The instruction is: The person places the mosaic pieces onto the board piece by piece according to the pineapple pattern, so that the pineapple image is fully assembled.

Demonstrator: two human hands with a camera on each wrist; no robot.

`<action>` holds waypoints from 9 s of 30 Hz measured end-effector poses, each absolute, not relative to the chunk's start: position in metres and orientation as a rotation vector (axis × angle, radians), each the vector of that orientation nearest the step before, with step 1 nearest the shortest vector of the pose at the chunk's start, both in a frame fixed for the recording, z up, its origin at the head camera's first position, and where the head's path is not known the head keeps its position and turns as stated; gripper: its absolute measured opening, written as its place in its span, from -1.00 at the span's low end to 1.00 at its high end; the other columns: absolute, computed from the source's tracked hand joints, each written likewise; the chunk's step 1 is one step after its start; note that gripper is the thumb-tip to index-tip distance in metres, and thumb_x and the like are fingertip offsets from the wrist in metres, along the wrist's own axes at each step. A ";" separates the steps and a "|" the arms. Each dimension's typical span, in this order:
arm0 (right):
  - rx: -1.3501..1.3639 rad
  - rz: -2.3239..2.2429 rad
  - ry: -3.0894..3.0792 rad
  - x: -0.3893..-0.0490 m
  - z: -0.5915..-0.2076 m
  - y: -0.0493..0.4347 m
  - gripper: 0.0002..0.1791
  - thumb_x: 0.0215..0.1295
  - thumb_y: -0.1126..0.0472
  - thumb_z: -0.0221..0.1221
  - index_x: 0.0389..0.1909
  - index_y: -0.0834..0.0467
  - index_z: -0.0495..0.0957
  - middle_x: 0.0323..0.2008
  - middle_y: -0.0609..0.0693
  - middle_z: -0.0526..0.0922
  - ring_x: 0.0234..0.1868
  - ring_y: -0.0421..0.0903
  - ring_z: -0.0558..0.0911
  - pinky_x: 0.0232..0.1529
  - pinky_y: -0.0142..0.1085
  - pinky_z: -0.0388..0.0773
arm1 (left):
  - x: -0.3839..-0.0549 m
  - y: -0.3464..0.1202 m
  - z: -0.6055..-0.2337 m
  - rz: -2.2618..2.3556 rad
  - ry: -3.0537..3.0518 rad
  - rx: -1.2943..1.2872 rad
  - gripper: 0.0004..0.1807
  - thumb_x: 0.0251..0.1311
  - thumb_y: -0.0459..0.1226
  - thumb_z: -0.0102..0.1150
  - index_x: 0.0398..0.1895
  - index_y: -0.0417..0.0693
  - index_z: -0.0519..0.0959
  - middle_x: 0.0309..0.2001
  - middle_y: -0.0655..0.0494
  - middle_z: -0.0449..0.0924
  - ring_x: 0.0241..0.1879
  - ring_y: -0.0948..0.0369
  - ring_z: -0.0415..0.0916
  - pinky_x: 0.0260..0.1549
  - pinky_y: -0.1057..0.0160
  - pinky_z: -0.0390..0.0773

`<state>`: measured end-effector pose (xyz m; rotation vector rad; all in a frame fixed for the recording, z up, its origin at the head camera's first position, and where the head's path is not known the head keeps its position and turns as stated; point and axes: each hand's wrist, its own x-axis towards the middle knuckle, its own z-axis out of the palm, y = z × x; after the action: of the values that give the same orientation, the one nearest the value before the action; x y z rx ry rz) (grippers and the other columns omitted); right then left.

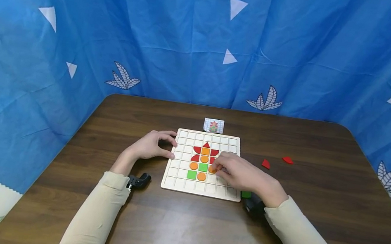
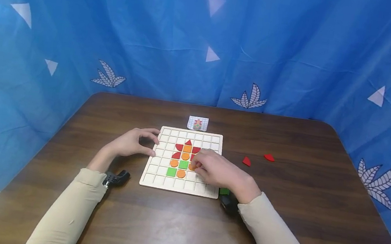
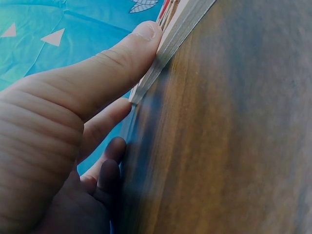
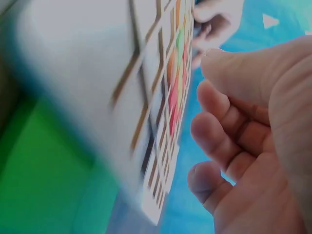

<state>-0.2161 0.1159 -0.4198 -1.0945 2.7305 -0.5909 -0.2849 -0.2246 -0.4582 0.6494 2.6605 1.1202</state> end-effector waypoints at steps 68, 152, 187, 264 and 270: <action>-0.871 -0.418 2.812 -0.196 -0.424 0.210 -0.84 0.27 0.23 0.39 -0.17 0.04 0.64 -0.38 -0.18 0.54 -0.38 -0.25 0.45 -0.32 -0.36 0.54 | -0.285 -0.224 -0.461 1.139 2.636 0.604 -0.64 0.02 -0.09 0.61 -0.09 0.17 0.72 0.45 0.09 0.43 0.51 0.00 0.26 0.50 -0.10 0.25; -0.801 -0.589 2.891 -0.188 -0.427 0.231 -0.79 0.23 0.24 0.44 -0.17 0.01 0.65 -0.32 -0.21 0.57 -0.31 -0.22 0.50 -0.26 -0.35 0.58 | -0.287 -0.222 -0.455 1.116 2.648 0.626 -0.64 0.03 -0.10 0.61 -0.10 0.14 0.72 0.46 0.05 0.42 0.52 -0.01 0.24 0.50 -0.10 0.25; -0.527 -0.522 2.856 -0.241 -0.423 0.241 -0.66 0.30 0.23 0.39 0.07 0.20 0.67 -0.19 0.05 0.64 -0.20 -0.04 0.54 -0.10 -0.12 0.64 | -0.285 -0.224 -0.461 1.124 2.651 0.607 -0.65 0.03 -0.11 0.61 -0.10 0.15 0.72 0.45 0.08 0.43 0.52 0.00 0.25 0.51 -0.09 0.25; -1.373 -0.683 2.430 -0.219 -0.406 0.071 -0.77 0.35 0.34 0.26 -0.03 0.08 0.72 -0.18 -0.13 0.64 -0.23 -0.19 0.52 -0.24 -0.41 0.51 | -0.287 -0.223 -0.459 1.122 2.662 0.640 -0.65 0.02 -0.13 0.62 -0.11 0.14 0.73 0.42 0.08 0.47 0.50 0.04 0.30 0.51 -0.06 0.24; -1.470 -0.639 2.423 -0.219 -0.414 0.060 -0.77 0.33 0.40 0.21 -0.10 0.08 0.71 -0.10 -0.12 0.61 -0.08 -0.21 0.52 -0.09 -0.41 0.51 | -0.287 -0.224 -0.459 1.120 2.658 0.676 -0.64 0.03 -0.13 0.61 -0.09 0.10 0.72 0.42 0.02 0.47 0.49 -0.01 0.31 0.49 -0.11 0.25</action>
<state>-0.2193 0.0599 -0.4144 -1.4699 2.4229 -0.6385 -0.2868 -0.2237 -0.4590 0.6763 2.6579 1.1203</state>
